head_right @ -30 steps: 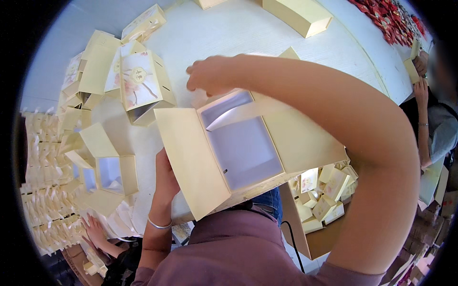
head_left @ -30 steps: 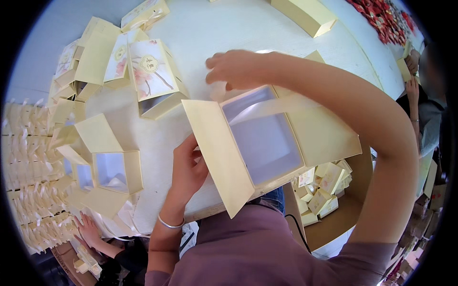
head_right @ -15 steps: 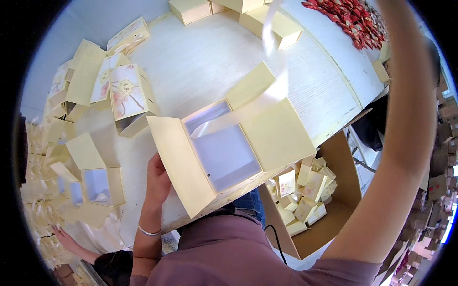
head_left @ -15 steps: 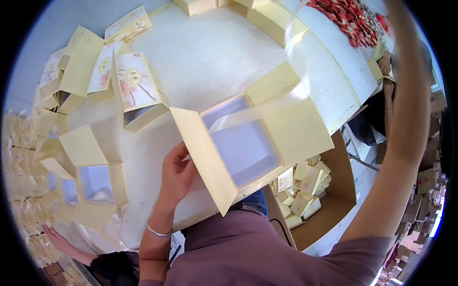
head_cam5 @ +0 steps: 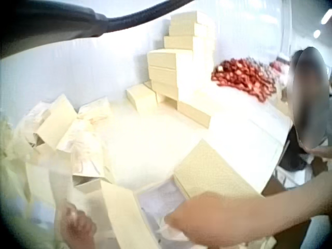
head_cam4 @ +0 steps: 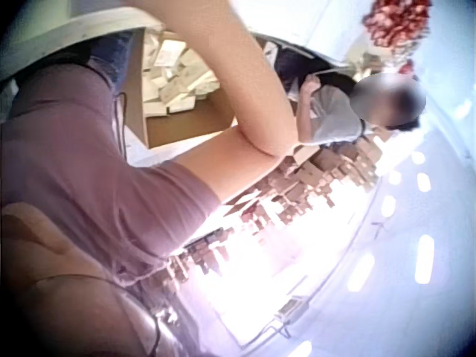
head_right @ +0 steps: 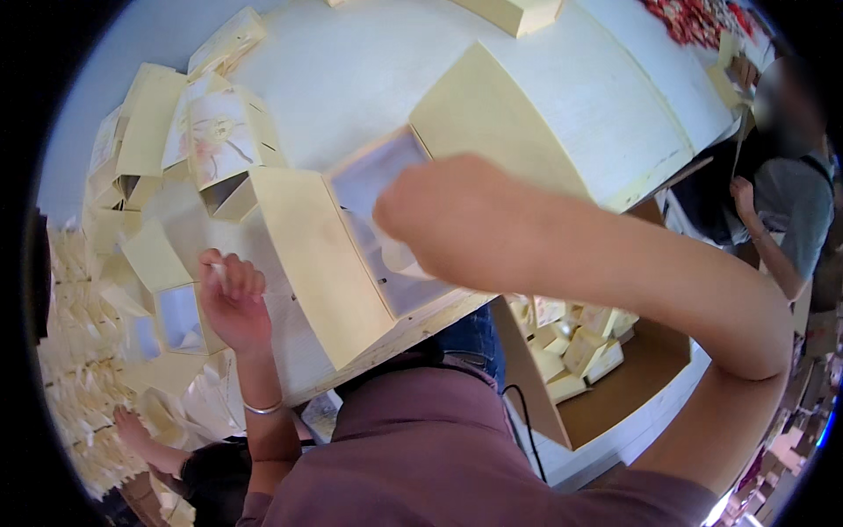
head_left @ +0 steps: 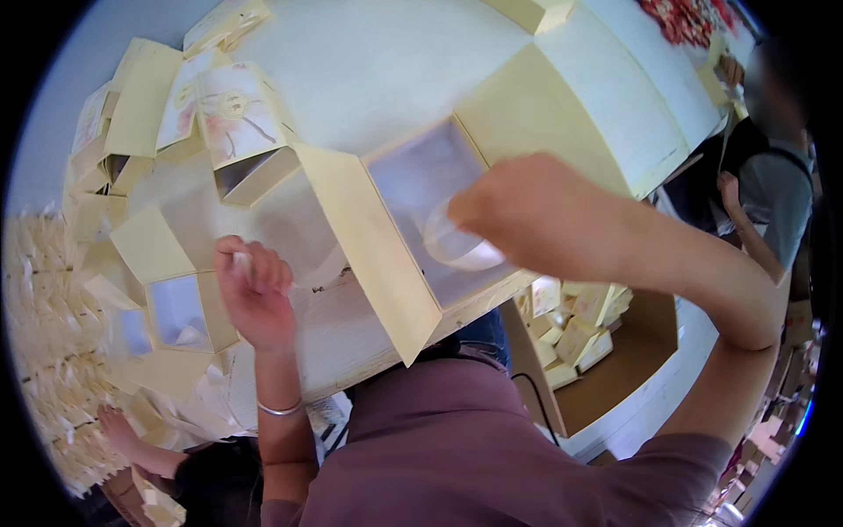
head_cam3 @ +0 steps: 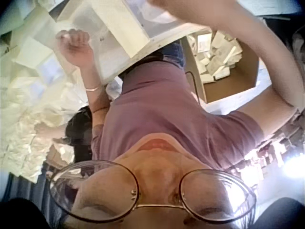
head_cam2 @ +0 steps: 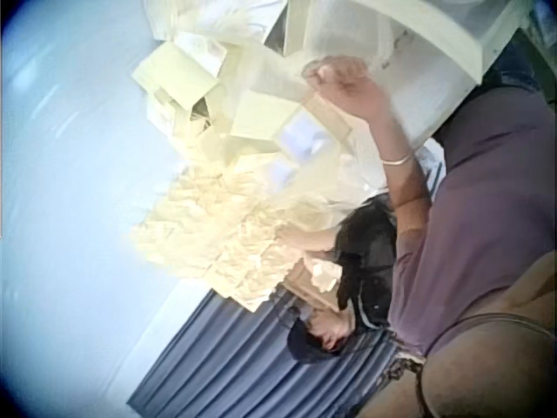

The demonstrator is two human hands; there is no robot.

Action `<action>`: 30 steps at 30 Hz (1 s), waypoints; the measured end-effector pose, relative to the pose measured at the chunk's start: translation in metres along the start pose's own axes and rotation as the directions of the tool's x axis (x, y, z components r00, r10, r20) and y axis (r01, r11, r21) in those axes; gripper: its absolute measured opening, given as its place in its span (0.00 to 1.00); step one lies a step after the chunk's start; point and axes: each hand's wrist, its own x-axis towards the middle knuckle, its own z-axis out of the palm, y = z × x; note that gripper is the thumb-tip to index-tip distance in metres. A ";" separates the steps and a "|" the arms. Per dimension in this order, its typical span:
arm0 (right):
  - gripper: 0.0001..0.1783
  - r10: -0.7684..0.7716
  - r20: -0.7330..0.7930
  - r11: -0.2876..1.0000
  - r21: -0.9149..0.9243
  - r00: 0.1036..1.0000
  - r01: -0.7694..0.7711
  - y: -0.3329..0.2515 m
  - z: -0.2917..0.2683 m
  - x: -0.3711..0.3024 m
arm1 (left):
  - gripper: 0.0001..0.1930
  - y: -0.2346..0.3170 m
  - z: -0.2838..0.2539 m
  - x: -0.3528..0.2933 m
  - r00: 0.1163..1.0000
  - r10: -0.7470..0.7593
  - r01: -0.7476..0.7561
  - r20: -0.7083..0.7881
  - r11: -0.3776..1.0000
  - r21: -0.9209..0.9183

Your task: The person assembles small yellow cardboard boxes by inserting white ribbons into the interior and closing the flaps. The person handles the boxes one at a time, repeatedly opening, inserting, and closing them on a table.

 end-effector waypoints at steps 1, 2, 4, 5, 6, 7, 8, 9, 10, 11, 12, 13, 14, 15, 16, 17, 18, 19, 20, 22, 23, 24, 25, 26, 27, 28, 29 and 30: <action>0.03 -0.013 0.044 1.000 0.025 0.999 0.012 -0.002 0.007 0.001 | 0.08 -0.005 0.012 -0.007 0.992 0.015 0.012 -0.124 0.977 0.214; 0.02 -0.033 0.091 0.998 0.055 0.995 0.028 -0.004 0.013 0.002 | 0.09 -0.009 0.015 -0.014 0.996 -0.015 0.055 -0.092 0.887 0.459; 0.02 -0.062 0.083 0.993 0.104 0.995 0.053 -0.005 0.024 0.002 | 0.12 -0.018 0.019 -0.023 0.995 -0.092 0.074 -0.028 0.541 0.838; 0.02 -0.069 0.033 0.990 0.124 0.997 0.065 -0.004 0.029 0.002 | 0.13 -0.022 0.021 -0.024 0.991 -0.115 -0.006 0.073 0.493 0.870; 0.02 -0.075 -0.017 0.987 0.142 0.997 0.077 -0.003 0.033 0.002 | 0.15 -0.025 0.022 -0.024 0.974 -0.145 -0.091 0.172 0.448 0.890; 0.02 -0.071 -0.044 0.984 0.159 0.996 0.077 -0.003 0.037 0.002 | 0.16 -0.028 0.023 -0.024 0.947 -0.179 -0.177 0.268 0.406 0.896; 0.02 -0.073 -0.068 0.983 0.166 0.995 0.083 -0.003 0.037 0.002 | 0.16 -0.029 0.027 -0.023 0.942 -0.203 -0.171 0.266 0.393 0.904; 0.03 -0.074 -0.092 0.981 0.173 0.993 0.089 -0.002 0.036 0.003 | 0.15 -0.030 0.032 -0.022 0.938 -0.226 -0.164 0.264 0.380 0.910; 0.03 -0.081 -0.049 0.981 0.171 0.996 0.088 -0.001 0.034 0.002 | 0.15 -0.031 0.035 -0.021 0.932 -0.250 -0.159 0.262 0.367 0.917; 0.03 -0.086 -0.002 0.983 0.165 0.996 0.086 -0.001 0.032 0.002 | 0.15 -0.033 0.036 -0.020 0.929 -0.262 -0.158 0.260 0.355 0.922; 0.03 -0.091 0.045 0.984 0.159 0.995 0.083 0.000 0.033 0.001 | 0.15 -0.035 0.035 -0.020 0.925 -0.272 -0.164 0.265 0.345 0.924; 0.03 -0.084 0.049 0.984 0.158 0.995 0.076 0.001 0.036 0.001 | 0.15 -0.036 0.035 -0.019 0.921 -0.278 -0.174 0.273 0.335 0.926; 0.03 -0.087 0.048 0.984 0.161 0.995 0.078 0.001 0.036 0.000 | 0.15 -0.034 0.035 -0.021 0.919 -0.284 -0.178 0.274 0.319 0.931; 0.03 -0.089 0.047 0.983 0.164 0.995 0.080 0.001 0.036 -0.001 | 0.14 -0.033 0.036 -0.020 0.918 -0.286 -0.187 0.276 0.302 0.935; 0.03 -0.091 0.038 0.982 0.172 0.995 0.083 0.001 0.036 -0.001 | 0.14 -0.030 0.037 -0.021 0.917 -0.290 -0.191 0.275 0.287 0.939; 0.03 -0.088 0.032 0.982 0.172 0.996 0.081 0.001 0.036 -0.002 | 0.14 -0.031 0.036 -0.021 0.915 -0.290 -0.198 0.280 0.282 0.939; 0.02 -0.085 0.025 0.982 0.172 0.996 0.079 0.001 0.036 -0.002 | 0.14 -0.031 0.035 -0.022 0.913 -0.292 -0.204 0.284 0.274 0.940; 0.02 -0.079 0.036 0.984 0.165 0.996 0.072 0.001 0.036 -0.001 | 0.14 -0.031 0.035 -0.023 0.912 -0.295 -0.207 0.285 0.271 0.940; 0.02 -0.073 0.046 0.986 0.156 0.996 0.065 0.001 0.035 0.000 | 0.14 -0.030 0.036 -0.023 0.912 -0.295 -0.209 0.286 0.268 0.941; 0.02 -0.072 0.037 0.986 0.156 0.997 0.065 0.001 0.035 0.001 | 0.14 -0.029 0.037 -0.024 0.911 -0.297 -0.211 0.287 0.263 0.942; 0.02 -0.069 0.019 0.984 0.164 0.997 0.065 0.002 0.037 0.001 | 0.14 -0.031 0.038 -0.023 0.908 -0.299 -0.216 0.293 0.265 0.940; 0.01 -0.066 0.001 0.983 0.172 0.998 0.065 0.002 0.038 0.001 | 0.13 -0.034 0.038 -0.021 0.905 -0.304 -0.218 0.297 0.266 0.939; 0.01 -0.059 0.006 0.984 0.167 0.998 0.057 0.003 0.039 0.001 | 0.13 -0.037 0.038 -0.020 0.903 -0.306 -0.222 0.303 0.272 0.936; 0.02 -0.052 0.011 0.986 0.162 0.999 0.050 0.003 0.040 0.001 | 0.13 -0.038 0.038 -0.019 0.901 -0.310 -0.223 0.305 0.273 0.936; 0.02 -0.045 0.017 0.987 0.156 0.999 0.041 0.003 0.040 0.000 | 0.13 -0.039 0.039 -0.018 0.898 -0.314 -0.224 0.308 0.278 0.934; 0.02 -0.055 0.013 0.985 0.165 0.998 0.052 0.003 0.039 0.001 | 0.13 -0.037 0.039 -0.021 0.903 -0.311 -0.217 0.298 0.269 0.938; 0.02 -0.049 0.011 0.984 0.172 0.999 0.046 0.002 0.037 0.000 | 0.13 -0.037 0.039 -0.021 0.901 -0.311 -0.220 0.302 0.272 0.937; 0.02 -0.042 0.009 0.983 0.179 0.999 0.040 0.002 0.036 0.000 | 0.13 -0.036 0.039 -0.021 0.899 -0.313 -0.225 0.307 0.271 0.936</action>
